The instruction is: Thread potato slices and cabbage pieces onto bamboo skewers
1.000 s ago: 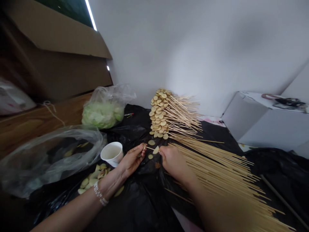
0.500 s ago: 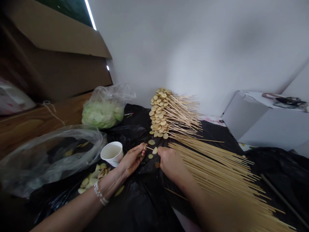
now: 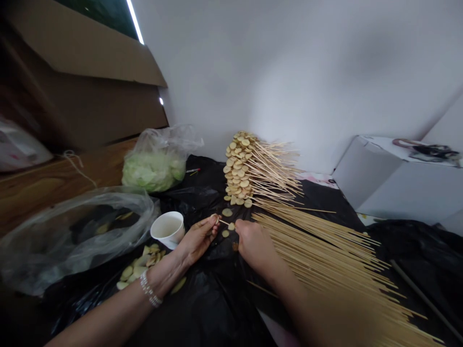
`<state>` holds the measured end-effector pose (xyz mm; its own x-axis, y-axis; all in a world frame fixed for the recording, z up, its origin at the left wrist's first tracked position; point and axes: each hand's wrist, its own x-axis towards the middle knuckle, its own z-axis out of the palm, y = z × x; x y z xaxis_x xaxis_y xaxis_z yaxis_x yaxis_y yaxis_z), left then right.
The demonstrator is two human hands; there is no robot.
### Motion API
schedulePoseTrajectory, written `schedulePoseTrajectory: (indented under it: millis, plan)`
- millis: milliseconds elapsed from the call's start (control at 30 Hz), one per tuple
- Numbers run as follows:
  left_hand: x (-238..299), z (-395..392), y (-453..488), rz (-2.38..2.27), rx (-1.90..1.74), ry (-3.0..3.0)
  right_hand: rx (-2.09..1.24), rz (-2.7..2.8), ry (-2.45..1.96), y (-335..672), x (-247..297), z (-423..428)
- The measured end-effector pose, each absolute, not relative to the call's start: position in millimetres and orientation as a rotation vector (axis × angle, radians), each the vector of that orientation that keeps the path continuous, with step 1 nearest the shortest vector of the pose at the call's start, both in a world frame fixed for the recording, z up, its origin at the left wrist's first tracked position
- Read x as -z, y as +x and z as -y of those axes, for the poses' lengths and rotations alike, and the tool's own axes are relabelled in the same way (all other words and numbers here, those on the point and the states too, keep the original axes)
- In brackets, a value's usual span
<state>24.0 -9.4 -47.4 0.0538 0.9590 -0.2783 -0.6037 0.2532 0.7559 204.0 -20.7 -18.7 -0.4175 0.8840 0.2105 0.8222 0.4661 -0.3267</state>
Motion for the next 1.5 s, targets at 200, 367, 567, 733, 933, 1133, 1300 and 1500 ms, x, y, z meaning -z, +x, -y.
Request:
schedulePoseTrajectory:
  millis: [200, 367, 567, 733, 933, 1133, 1300, 1500]
  plan:
    - [47.6, 10.3, 25.4, -0.896, -1.253, 0.546, -0.383, 2.316, -1.451, 203.1, 19.1, 21.6]
    - [47.1, 10.0, 25.0, -0.909, -1.26, 0.535, -0.289, 2.262, -1.436, 198.7, 20.9, 22.8]
    - [45.1, 11.4, 24.3, -0.907, -1.229, 0.563, -0.484, 2.24, -1.394, 201.7, 23.3, 19.4]
    - [46.0, 10.5, 23.2, -0.902, -1.231, 0.565, -0.399, 2.204, -1.417, 198.9, 27.1, 18.8]
    - [46.4, 11.1, 22.6, -0.868, -1.205, 0.618, -0.53, 2.196, -1.376, 199.3, 30.4, 16.6]
    - [45.0, 10.2, 26.8, -0.888, -1.234, 0.551, -0.428, 2.211, -1.422, 201.0, 26.0, 17.3]
    - [44.0, 9.9, 28.1, -0.897, -1.253, 0.546, -0.465, 2.221, -1.412, 204.5, 22.5, 15.3]
    - [48.2, 9.7, 28.0, -0.945, -1.327, 0.64, -0.53, 2.249, -1.38, 208.9, 19.1, 13.3]
